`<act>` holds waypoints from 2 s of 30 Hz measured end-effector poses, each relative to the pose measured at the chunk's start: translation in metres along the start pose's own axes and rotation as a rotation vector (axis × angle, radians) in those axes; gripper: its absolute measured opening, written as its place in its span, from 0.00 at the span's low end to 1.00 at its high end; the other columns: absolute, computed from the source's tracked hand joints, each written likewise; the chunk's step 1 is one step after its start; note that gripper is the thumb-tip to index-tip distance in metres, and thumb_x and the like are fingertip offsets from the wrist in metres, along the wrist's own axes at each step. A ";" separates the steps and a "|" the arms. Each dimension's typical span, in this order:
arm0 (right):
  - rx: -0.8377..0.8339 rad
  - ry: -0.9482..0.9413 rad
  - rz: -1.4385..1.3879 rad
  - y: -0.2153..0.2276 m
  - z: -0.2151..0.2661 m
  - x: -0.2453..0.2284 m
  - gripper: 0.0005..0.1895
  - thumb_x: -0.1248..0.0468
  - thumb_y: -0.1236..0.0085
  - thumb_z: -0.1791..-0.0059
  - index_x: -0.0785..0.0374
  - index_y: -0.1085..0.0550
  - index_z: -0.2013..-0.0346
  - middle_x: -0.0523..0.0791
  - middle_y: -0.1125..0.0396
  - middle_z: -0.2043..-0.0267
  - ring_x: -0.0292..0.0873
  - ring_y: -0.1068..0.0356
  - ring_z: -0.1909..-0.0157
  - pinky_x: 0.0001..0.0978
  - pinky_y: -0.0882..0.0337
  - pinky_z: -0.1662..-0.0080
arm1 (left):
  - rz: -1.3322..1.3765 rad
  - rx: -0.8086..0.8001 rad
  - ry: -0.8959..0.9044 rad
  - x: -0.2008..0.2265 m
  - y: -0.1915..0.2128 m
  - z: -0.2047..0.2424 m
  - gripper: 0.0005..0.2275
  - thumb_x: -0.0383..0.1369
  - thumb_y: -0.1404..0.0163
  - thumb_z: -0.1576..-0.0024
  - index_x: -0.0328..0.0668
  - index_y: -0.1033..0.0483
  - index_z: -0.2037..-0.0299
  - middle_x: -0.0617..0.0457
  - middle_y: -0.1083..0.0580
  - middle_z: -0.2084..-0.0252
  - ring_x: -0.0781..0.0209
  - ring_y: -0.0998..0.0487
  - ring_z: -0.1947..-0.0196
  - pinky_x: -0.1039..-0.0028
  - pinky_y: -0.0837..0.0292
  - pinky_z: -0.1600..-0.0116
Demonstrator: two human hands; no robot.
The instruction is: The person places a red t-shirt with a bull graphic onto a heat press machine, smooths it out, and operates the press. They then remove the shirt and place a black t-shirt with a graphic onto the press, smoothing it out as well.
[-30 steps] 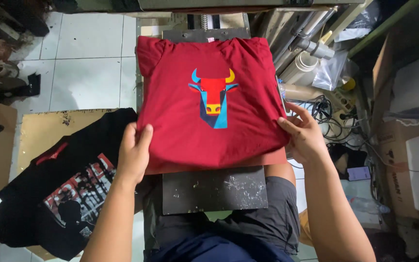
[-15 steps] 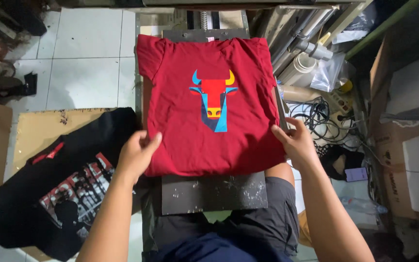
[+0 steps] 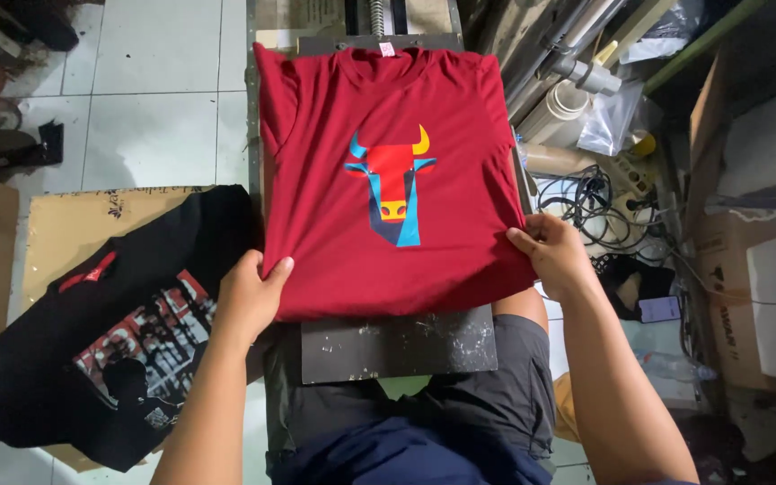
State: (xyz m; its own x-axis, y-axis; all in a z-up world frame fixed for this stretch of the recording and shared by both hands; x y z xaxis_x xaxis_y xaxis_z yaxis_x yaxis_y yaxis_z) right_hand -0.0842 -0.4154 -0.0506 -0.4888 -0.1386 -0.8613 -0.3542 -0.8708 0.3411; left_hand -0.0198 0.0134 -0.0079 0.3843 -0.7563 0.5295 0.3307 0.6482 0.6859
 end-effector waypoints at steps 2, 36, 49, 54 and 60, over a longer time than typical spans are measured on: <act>0.016 0.011 -0.004 0.011 -0.002 0.011 0.21 0.60 0.29 0.51 0.68 0.25 0.48 0.47 0.31 0.66 0.41 0.29 0.64 0.30 0.28 0.63 | -0.025 -0.038 0.009 -0.003 -0.008 0.000 0.22 0.52 0.49 0.39 0.42 0.23 0.49 0.39 0.22 0.48 0.38 0.24 0.42 0.53 0.27 0.43; -0.039 -0.219 -0.654 -0.010 -0.045 0.029 0.14 0.59 0.35 0.49 0.55 0.22 0.49 0.47 0.26 0.63 0.48 0.22 0.59 0.47 0.22 0.54 | 0.826 0.013 -0.055 0.018 -0.030 -0.020 0.24 0.47 0.47 0.38 0.32 0.29 0.44 0.42 0.30 0.46 0.49 0.32 0.42 0.58 0.36 0.36; 0.088 0.562 -0.570 0.021 0.056 -0.093 0.20 0.75 0.43 0.47 0.62 0.30 0.40 0.50 0.29 0.51 0.45 0.27 0.51 0.46 0.22 0.44 | 1.212 0.293 -0.526 0.054 0.029 0.046 0.10 0.38 0.56 0.33 0.42 0.31 0.48 0.49 0.27 0.62 0.64 0.27 0.62 0.71 0.27 0.45; 0.066 0.461 -0.466 0.033 0.080 -0.141 0.25 0.66 0.42 0.52 0.55 0.33 0.39 0.40 0.35 0.58 0.33 0.34 0.65 0.20 0.31 0.69 | 0.973 0.288 -0.700 0.071 0.058 0.048 0.09 0.41 0.61 0.30 0.46 0.35 0.56 0.60 0.36 0.62 0.70 0.37 0.64 0.81 0.40 0.57; -0.087 0.633 -0.434 0.013 0.046 -0.176 0.36 0.77 0.43 0.48 0.56 0.39 0.27 0.48 0.30 0.49 0.45 0.26 0.50 0.44 0.22 0.46 | 1.185 0.167 -0.544 0.112 0.075 0.010 0.13 0.48 0.53 0.34 0.51 0.33 0.51 0.58 0.27 0.61 0.69 0.22 0.59 0.75 0.24 0.48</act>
State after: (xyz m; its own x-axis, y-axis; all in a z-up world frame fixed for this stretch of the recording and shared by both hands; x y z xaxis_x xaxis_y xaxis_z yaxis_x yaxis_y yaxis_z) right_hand -0.0395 -0.3812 0.1224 0.2375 0.0032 -0.9714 -0.3333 -0.9390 -0.0845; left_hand 0.0394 -0.0236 0.1079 -0.0411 0.2956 0.9544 -0.0902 0.9502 -0.2982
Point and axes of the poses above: each hand's wrist, its own z-axis away from the middle knuckle, its own y-axis out of the back of the hand, x = y × z, the point moved 1 cm from there along -z, towards the middle knuckle
